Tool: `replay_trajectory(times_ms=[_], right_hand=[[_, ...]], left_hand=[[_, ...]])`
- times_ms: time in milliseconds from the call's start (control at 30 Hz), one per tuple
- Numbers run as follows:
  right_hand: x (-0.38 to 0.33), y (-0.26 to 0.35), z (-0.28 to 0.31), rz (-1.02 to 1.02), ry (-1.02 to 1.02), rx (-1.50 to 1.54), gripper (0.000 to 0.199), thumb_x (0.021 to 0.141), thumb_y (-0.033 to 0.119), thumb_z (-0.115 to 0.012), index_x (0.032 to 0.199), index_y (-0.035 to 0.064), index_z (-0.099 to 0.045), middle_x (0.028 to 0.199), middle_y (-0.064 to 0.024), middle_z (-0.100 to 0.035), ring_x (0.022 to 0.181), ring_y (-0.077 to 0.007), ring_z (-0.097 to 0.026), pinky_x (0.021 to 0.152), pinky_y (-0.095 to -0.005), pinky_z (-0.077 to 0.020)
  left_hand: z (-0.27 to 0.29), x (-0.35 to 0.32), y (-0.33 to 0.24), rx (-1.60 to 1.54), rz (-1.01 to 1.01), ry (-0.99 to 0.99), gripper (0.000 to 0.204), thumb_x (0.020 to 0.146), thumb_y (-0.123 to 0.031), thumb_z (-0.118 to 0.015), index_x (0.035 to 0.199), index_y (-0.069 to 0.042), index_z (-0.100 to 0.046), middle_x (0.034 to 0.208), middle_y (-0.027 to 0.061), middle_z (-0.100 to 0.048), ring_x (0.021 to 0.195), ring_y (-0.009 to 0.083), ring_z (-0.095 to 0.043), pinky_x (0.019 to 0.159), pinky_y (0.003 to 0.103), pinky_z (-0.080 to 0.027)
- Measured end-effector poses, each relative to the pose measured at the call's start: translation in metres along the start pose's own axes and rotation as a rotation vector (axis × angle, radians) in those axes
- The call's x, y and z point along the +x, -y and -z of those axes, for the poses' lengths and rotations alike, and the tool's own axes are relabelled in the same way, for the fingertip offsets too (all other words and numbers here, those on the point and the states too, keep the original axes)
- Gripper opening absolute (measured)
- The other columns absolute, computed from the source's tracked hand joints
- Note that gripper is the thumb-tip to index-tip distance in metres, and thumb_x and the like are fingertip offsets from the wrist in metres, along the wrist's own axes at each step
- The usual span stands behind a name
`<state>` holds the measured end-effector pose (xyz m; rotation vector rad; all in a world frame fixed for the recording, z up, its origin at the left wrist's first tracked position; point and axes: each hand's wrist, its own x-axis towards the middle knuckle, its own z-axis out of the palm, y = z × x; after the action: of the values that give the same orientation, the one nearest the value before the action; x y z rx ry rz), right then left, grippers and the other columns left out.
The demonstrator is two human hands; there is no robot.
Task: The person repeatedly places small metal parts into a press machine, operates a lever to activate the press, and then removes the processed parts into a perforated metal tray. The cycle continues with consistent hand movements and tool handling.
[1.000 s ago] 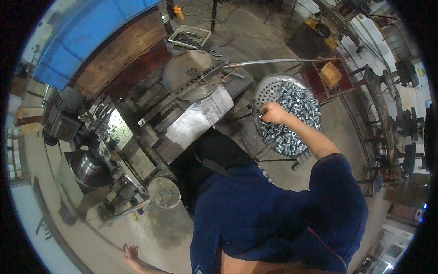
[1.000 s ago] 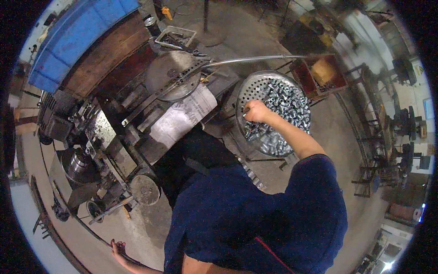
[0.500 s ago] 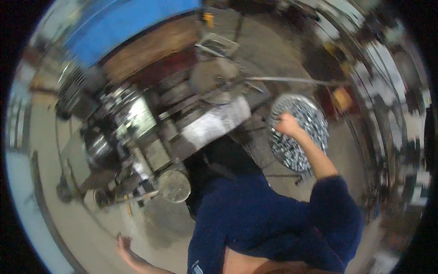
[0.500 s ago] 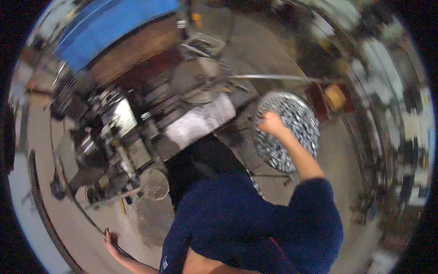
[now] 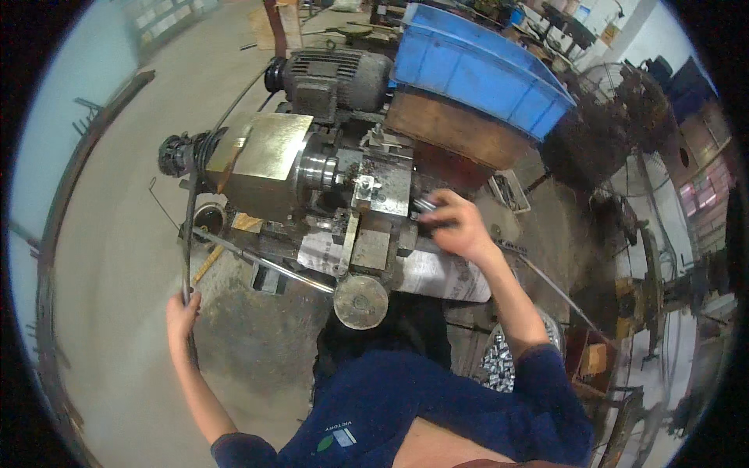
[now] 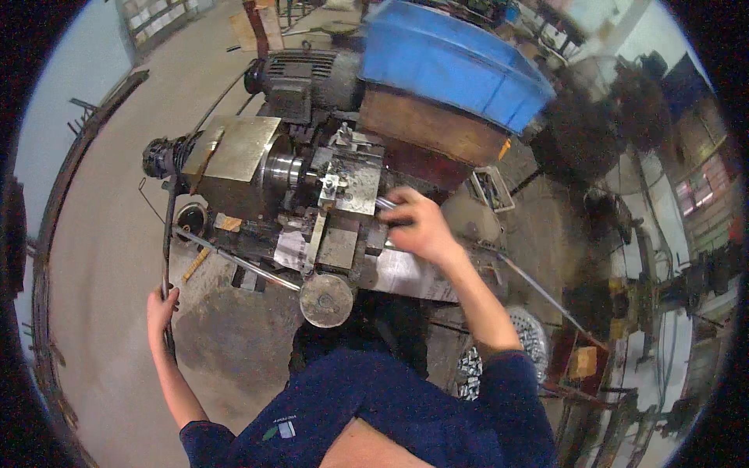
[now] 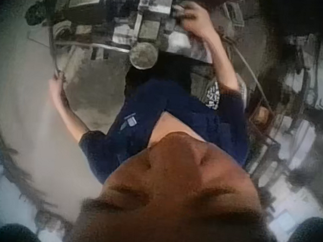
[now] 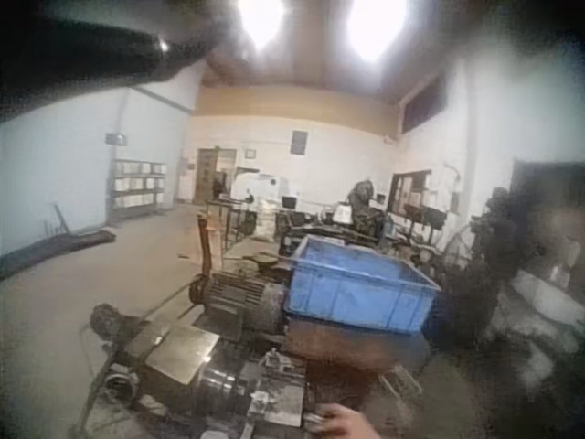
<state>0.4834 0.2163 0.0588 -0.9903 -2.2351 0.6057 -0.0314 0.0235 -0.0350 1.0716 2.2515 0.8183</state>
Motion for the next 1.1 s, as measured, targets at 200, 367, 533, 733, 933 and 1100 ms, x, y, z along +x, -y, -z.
replay_trajectory(times_ms=[200, 367, 533, 733, 933, 1100], right_hand=[[0.126, 0.011, -0.076, 0.115, 0.272, -0.407, 0.030, 0.053, 0.016, -0.062, 0.079, 0.0007, -0.067, 0.100, -0.0177, -0.055, 0.093, -0.0318, -0.054, 0.080, -0.0358, -0.0449], [0.146, -0.003, -0.108, 0.017, 0.331, -0.367, 0.027, 0.053, 0.014, -0.061, 0.076, 0.0028, -0.068, 0.092, -0.0185, -0.057, 0.090, -0.0318, -0.055, 0.079, -0.0349, -0.0451], [0.152, -0.001, -0.113, -0.021, 0.294, -0.261, 0.023, 0.053, 0.012, -0.059, 0.071, 0.0009, -0.067, 0.079, -0.0219, -0.059, 0.080, -0.0325, -0.059, 0.072, -0.0353, -0.0473], [0.163, 0.015, -0.119, -0.215, 0.147, -0.282, 0.023, 0.055, 0.016, -0.058, 0.066, -0.0041, -0.063, 0.067, -0.0240, -0.059, 0.068, -0.0325, -0.062, 0.064, -0.0361, -0.0488], [0.161, 0.022, -0.121, -0.215, 0.112, -0.251, 0.026, 0.053, 0.021, -0.058, 0.063, -0.0033, -0.061, 0.069, -0.0238, -0.058, 0.070, -0.0372, -0.059, 0.066, -0.0385, -0.0470], [0.157, 0.002, -0.130, -0.106, -0.003, -0.247, 0.029, 0.053, 0.024, -0.057, 0.062, -0.0031, -0.058, 0.076, -0.0225, -0.058, 0.072, -0.0380, -0.057, 0.067, -0.0391, -0.0467]], left_hand=[[0.018, -0.049, -0.023, 0.428, -0.002, -0.050, 0.036, 0.069, -0.025, -0.067, 0.088, 0.003, -0.052, 0.071, 0.0215, -0.057, 0.070, 0.0365, -0.057, 0.064, 0.042, -0.044], [-0.008, -0.079, -0.007, 0.367, 0.057, -0.304, 0.030, 0.071, -0.022, -0.063, 0.085, 0.002, -0.052, 0.069, 0.0211, -0.057, 0.069, 0.0391, -0.057, 0.063, 0.045, -0.044], [-0.009, -0.068, 0.007, 0.479, 0.065, -0.316, 0.027, 0.071, -0.021, -0.063, 0.081, 0.002, -0.053, 0.071, 0.0218, -0.058, 0.071, 0.0398, -0.057, 0.065, 0.045, -0.045], [-0.006, -0.063, 0.004, 0.541, 0.092, -0.301, 0.026, 0.072, -0.022, -0.062, 0.079, 0.002, -0.054, 0.072, 0.0220, -0.059, 0.074, 0.0397, -0.057, 0.066, 0.046, -0.045], [0.001, -0.054, 0.011, 0.649, 0.087, -0.287, 0.024, 0.072, -0.021, -0.060, 0.079, 0.002, -0.056, 0.072, 0.0213, -0.060, 0.071, 0.0374, -0.059, 0.067, 0.044, -0.046], [0.085, 0.017, 0.091, 1.034, -0.091, -0.451, 0.008, 0.070, -0.010, -0.055, 0.075, -0.005, -0.052, 0.061, 0.0148, -0.058, 0.057, 0.0296, -0.059, 0.050, 0.040, -0.045]])
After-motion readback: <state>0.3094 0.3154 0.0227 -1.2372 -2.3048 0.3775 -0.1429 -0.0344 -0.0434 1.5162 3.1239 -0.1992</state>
